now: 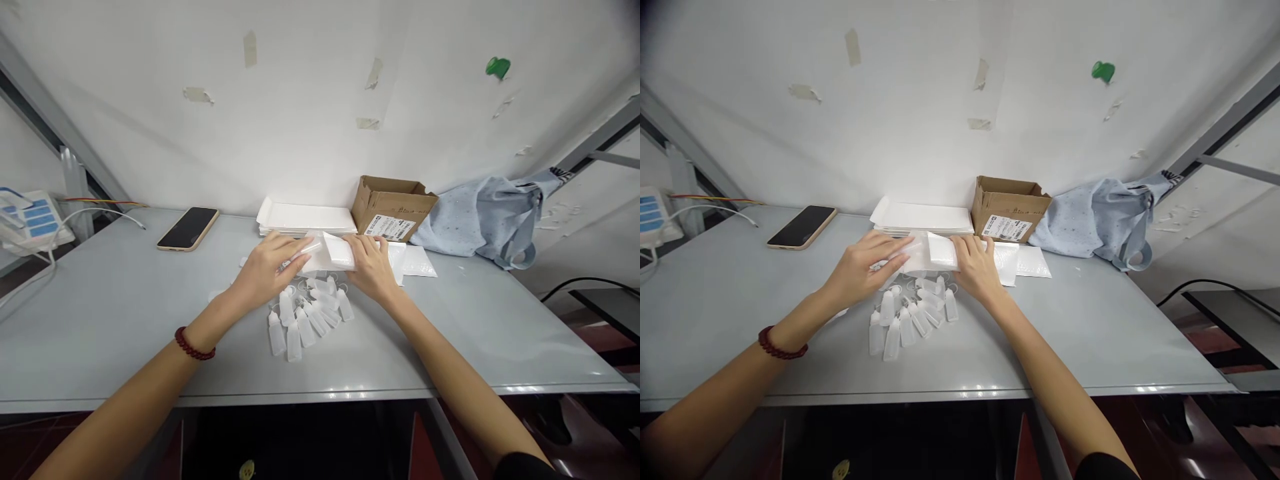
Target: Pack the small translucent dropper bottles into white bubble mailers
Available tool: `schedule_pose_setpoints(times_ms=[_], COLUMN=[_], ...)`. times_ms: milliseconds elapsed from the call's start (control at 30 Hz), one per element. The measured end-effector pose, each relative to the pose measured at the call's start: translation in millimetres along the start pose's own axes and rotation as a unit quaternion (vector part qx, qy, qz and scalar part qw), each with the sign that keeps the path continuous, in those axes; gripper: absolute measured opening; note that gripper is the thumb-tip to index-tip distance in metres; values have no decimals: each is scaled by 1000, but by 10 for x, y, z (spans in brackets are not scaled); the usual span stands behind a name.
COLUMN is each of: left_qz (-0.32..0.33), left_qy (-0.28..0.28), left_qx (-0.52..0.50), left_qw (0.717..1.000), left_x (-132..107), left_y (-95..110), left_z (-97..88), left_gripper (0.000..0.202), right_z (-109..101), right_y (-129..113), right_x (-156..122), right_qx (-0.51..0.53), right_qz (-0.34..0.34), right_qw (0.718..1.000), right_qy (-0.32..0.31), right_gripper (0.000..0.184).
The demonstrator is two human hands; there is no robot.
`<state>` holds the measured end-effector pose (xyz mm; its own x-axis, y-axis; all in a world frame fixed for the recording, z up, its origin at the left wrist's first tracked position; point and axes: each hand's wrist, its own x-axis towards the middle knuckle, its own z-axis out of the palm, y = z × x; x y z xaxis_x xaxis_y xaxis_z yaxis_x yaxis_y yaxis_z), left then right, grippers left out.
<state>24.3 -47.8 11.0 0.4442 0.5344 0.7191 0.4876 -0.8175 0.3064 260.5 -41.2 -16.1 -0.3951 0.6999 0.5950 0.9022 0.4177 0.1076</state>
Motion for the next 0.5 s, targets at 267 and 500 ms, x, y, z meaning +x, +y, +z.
schedule_pose_setpoints(times_ms=[267,500], left_qz=[44,69], left_qy=[-9,46], left_qx=[145,54], left_qw=[988,995], left_x=[-51,-55], left_y=[29,61], left_z=[70,125], left_gripper=[24,20], right_z=[-17,-6], right_y=[-134,-125], right_x=[-6,-6], right_qx=[19,46], right_qz=[-34,-23], right_qw=[999,999], right_qy=[11,5], right_gripper=[45,50])
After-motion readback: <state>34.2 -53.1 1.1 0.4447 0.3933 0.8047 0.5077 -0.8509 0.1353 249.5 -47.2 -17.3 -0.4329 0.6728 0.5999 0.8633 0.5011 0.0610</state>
